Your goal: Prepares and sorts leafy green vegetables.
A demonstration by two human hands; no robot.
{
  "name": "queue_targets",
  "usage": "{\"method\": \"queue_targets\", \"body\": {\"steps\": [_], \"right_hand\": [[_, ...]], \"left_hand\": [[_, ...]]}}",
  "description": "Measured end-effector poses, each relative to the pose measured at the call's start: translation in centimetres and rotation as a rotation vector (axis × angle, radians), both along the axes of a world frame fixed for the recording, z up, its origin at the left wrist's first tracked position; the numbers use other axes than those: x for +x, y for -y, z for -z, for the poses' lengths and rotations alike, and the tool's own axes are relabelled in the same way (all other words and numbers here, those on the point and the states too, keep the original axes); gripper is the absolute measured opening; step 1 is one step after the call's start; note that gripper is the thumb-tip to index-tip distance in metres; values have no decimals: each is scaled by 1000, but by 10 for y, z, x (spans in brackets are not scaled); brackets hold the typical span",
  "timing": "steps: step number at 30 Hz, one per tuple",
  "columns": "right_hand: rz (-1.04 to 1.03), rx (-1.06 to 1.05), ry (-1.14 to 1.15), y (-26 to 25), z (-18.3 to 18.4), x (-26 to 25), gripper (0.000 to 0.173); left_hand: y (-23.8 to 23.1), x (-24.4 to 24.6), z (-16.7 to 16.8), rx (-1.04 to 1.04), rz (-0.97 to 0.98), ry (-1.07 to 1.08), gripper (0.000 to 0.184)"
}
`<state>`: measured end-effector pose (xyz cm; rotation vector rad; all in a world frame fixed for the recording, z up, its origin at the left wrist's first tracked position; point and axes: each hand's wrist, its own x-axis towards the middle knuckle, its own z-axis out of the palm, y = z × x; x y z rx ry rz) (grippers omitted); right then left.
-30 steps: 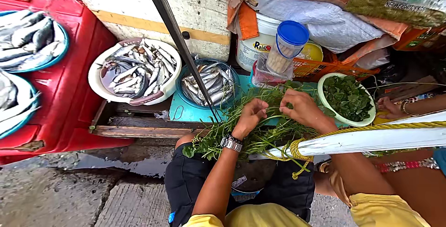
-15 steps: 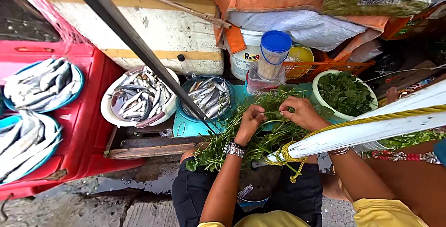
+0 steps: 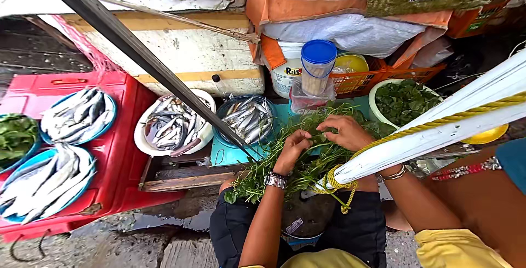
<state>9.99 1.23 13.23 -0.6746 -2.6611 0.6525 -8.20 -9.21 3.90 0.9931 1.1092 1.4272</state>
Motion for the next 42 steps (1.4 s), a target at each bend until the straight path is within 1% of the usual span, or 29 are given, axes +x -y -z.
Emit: {"method": "queue_targets", "body": {"steps": [1,2,5,7,10,12,13,15,16,17,19,21,22,24,25,27,29,32,33,36,37,38,39,40,41,42], "right_hand": [[4,-1,-12,1,-2,-1,23],[18,-3,-32,3,-6,-2,24],[69,-26,-106,9,-19,-3,24],[47,-64,-161,12,-24,-4,22],[-59,-212,-186,14,-25,-11,15],[-82,-331,-96,14,-24,-19,12],[-28,-297,-23,13,-24,-22,13],[167,-128,50,11,-24,-25,25],[244,-67,28,10,-25,-25,29],[279,-29,-21,11,-28,-24,28],[237,-16,-96,13,-33,-21,22],[150,-53,-86,13,-29,-21,12],[138,-84,-37,10,-24,-24,12],[161,-154,100,6,-14,-32,22],[174,-183,159,4,-11,-34,23],[208,-223,217,-1,-10,-38,16],[231,-183,178,-2,-12,-38,11],[278,-111,99,-1,-19,-32,9],[309,-101,87,-1,-23,-30,11],[409,-72,74,-4,-32,-31,26],[412,-46,64,-9,-31,-31,28],[386,-20,48,-14,-28,-31,24],[336,6,58,-19,-25,-30,12],[279,27,117,-21,-24,-28,15],[234,54,203,-20,-26,-28,38],[201,91,250,-16,-29,-28,50]], "left_hand": [[0,1,-1,-5,-15,4,5],[0,2,-1,-13,-31,20,5],[-2,1,3,-42,-52,121,10],[-1,0,4,-57,-54,150,13],[-1,0,3,-54,-52,137,13],[-1,1,3,-36,-50,119,12],[-1,1,3,-32,-47,115,12],[0,1,2,-38,-47,128,13],[1,1,2,-43,-48,139,13],[1,1,2,-43,-51,144,13],[2,0,3,-41,-49,152,13],[2,0,3,-36,-47,145,13],[1,1,3,-26,-45,134,12],[2,2,1,-13,-40,108,11],[3,3,0,-9,-39,98,10],[4,2,0,-7,-43,85,10],[5,1,0,-3,-37,96,11],[7,0,1,-7,-29,117,11],[6,0,2,-10,-30,125,11],[6,-1,4,-19,-33,160,12],[6,-2,4,-19,-32,166,12],[6,-3,4,-18,-29,164,12],[6,-4,4,-18,-23,156,12],[6,-4,4,-18,-17,141,14],[6,-5,4,-22,-9,129,16],[6,-6,4,-27,0,126,19]]}}
